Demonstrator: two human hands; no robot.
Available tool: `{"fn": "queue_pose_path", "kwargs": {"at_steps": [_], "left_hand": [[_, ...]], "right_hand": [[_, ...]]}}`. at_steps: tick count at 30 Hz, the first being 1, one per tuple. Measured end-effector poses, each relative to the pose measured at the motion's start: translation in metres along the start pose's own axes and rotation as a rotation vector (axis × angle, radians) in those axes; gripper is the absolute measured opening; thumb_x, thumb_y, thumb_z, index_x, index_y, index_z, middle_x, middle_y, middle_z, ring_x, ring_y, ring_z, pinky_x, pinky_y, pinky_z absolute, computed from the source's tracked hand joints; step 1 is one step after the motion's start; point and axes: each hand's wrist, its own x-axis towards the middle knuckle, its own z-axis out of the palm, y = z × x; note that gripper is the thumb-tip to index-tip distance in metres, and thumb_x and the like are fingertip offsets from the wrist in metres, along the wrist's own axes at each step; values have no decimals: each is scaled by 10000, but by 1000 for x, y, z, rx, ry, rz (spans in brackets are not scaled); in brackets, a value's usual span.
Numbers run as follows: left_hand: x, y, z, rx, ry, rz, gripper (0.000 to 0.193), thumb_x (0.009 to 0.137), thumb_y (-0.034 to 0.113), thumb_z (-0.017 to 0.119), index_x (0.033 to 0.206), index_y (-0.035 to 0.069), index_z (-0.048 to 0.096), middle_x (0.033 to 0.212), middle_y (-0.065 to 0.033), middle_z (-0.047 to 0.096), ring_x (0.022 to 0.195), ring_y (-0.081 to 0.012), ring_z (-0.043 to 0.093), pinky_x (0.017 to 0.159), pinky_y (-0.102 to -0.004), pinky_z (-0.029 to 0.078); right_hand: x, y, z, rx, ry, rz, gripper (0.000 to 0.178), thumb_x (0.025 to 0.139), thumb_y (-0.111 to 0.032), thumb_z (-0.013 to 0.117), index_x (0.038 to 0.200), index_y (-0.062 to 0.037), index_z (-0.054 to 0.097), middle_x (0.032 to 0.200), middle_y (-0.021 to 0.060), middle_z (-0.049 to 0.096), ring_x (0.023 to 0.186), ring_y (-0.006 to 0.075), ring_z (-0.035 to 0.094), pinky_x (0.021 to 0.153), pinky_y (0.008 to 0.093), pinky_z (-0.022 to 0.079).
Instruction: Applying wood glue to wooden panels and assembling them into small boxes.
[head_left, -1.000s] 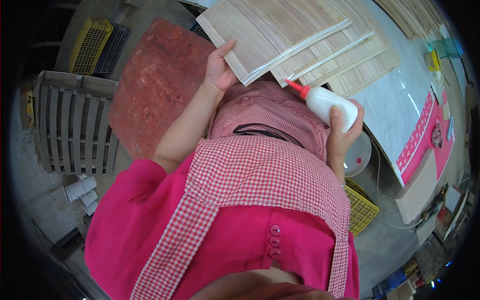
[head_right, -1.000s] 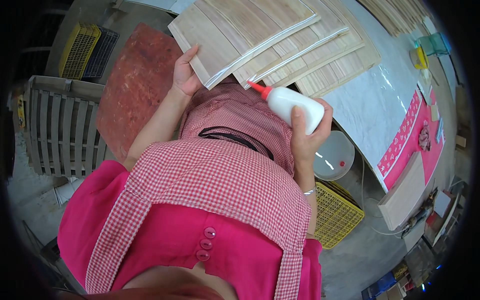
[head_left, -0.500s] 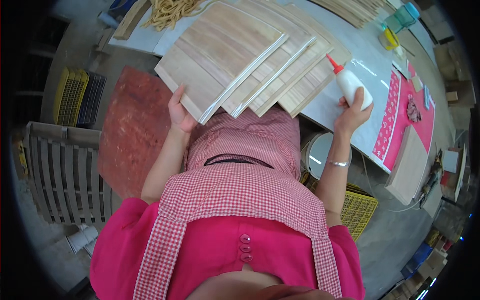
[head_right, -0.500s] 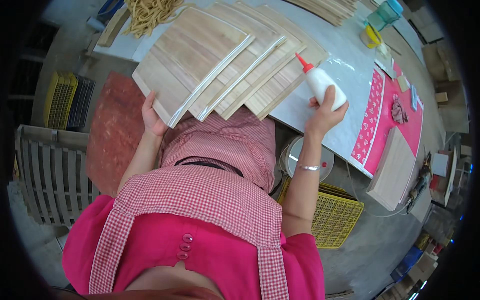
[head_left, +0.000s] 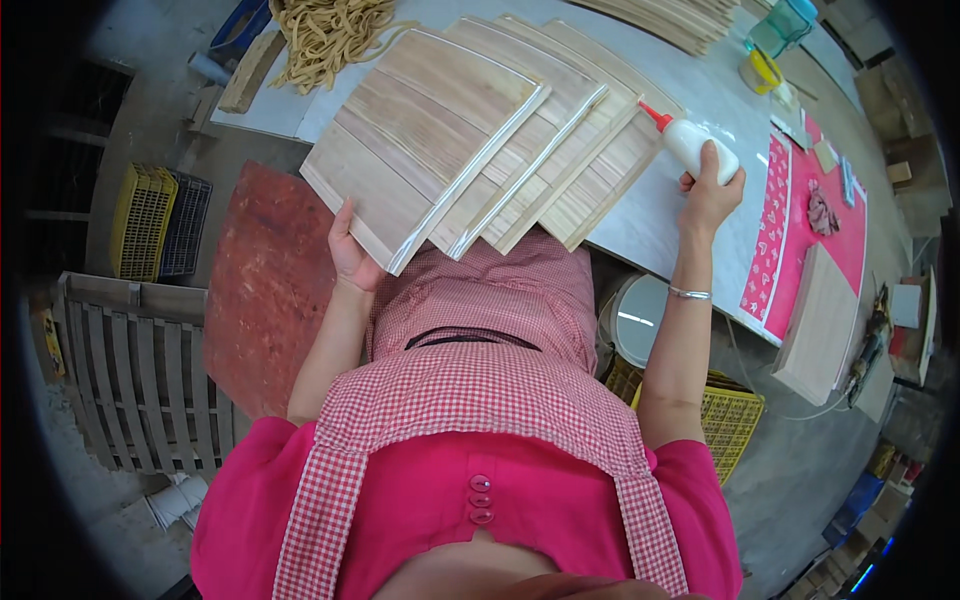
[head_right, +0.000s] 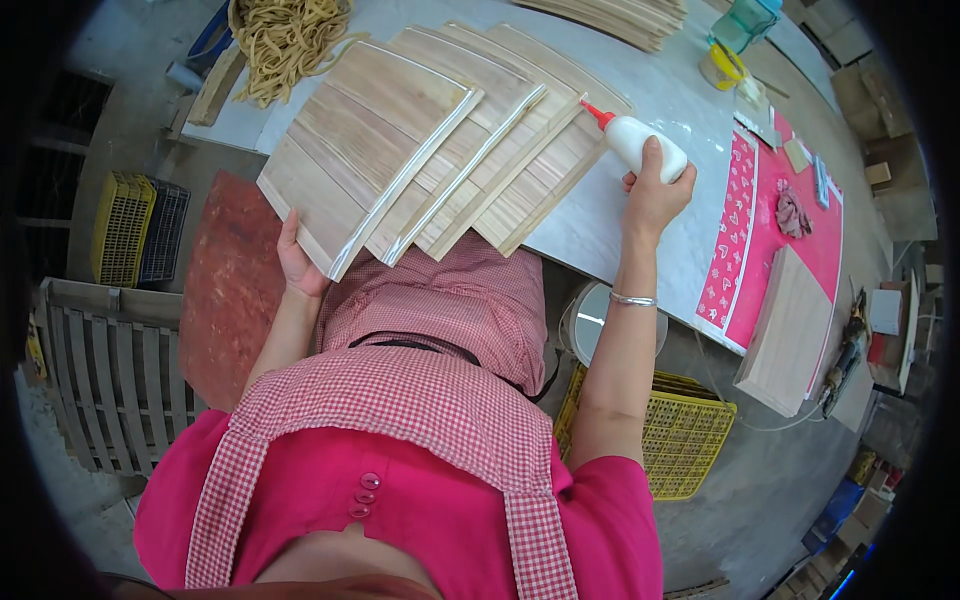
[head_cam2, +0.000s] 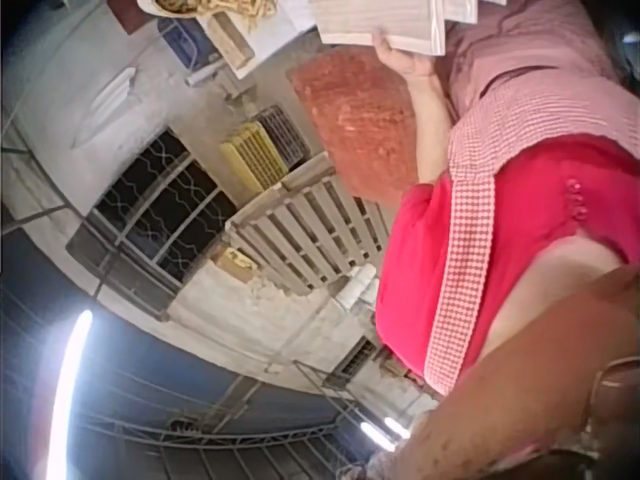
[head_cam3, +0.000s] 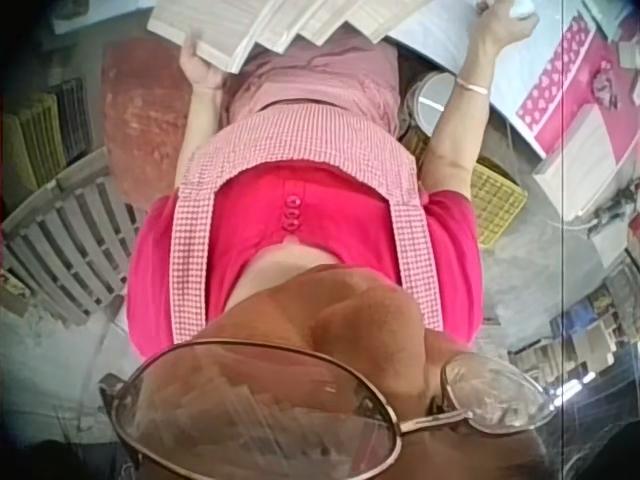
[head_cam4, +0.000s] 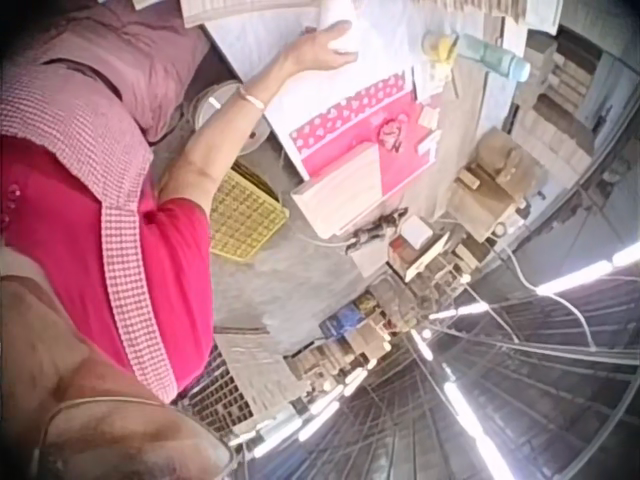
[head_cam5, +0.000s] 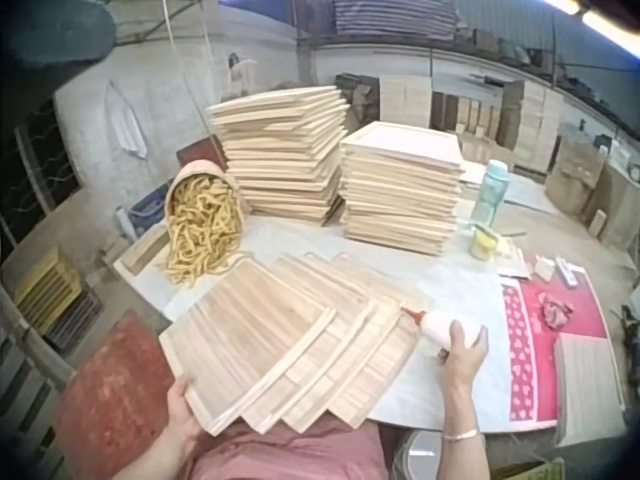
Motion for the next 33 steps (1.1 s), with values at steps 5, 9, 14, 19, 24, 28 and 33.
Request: {"fn": "queue_pose_path", "kwargs": {"at_steps": [5, 9, 14, 19, 24, 28, 33], "left_hand": [[1, 0, 1, 1, 16, 2, 554, 888, 334, 546, 1329, 25, 415, 1301, -152, 513, 1183, -338, 500, 1031, -477, 376], [-1, 1, 6, 20, 14, -5, 558, 886, 343, 548, 1326, 24, 420, 1298, -156, 514, 1182, -341, 499, 1029, -479, 377], [2, 1, 3, 8, -4, -16, 564, 902, 352, 536, 1339, 20, 407, 1317, -159, 502, 1189, -339, 494, 1039, -475, 366], [0, -1, 8, 15, -12, 1, 566, 865, 347, 582, 1306, 24, 438, 1280, -158, 526, 1167, -342, 506, 1028, -482, 375], [0, 2, 7, -4, -33, -22, 574, 843, 342, 606, 1296, 28, 448, 1270, -157, 531, 1160, -342, 508, 1023, -484, 378], [-1, 3, 3, -29, -89, -39, 551, 890, 355, 557, 1313, 21, 442, 1286, -155, 531, 1170, -338, 512, 1029, -474, 376], [0, 2, 3, -21, -71, -29, 559, 885, 358, 567, 1316, 26, 439, 1287, -151, 531, 1173, -334, 510, 1029, -471, 376]], "right_hand": [[-24, 1, -16, 2, -116, 44, 336, 833, -276, 692, 913, 0, 517, 711, 81, 573, 443, 111, 502, 371, 231, 388], [-50, 0, -29, -5, -211, 68, 347, 833, -273, 688, 955, 3, 517, 751, 77, 578, 462, 98, 508, 373, 218, 401], [-92, -12, -39, -22, -305, 96, 337, 837, -259, 683, 988, -3, 523, 758, 58, 568, 488, 88, 499, 387, 213, 401], [-132, -14, -48, -43, -419, 66, 321, 861, -257, 655, 1012, -7, 523, 753, 59, 561, 498, 91, 491, 405, 216, 378], [-158, -7, -57, -98, -512, 37, 343, 860, -261, 653, 1040, -7, 508, 774, 60, 557, 515, 98, 502, 418, 218, 393], [-162, -3, -55, -89, -506, -54, 367, 854, -272, 660, 1054, -7, 503, 789, 62, 554, 530, 100, 510, 429, 220, 405], [-165, -1, -50, -45, -453, 23, 384, 850, -281, 665, 1061, -6, 500, 804, 64, 554, 558, 105, 519, 449, 227, 418]]}}
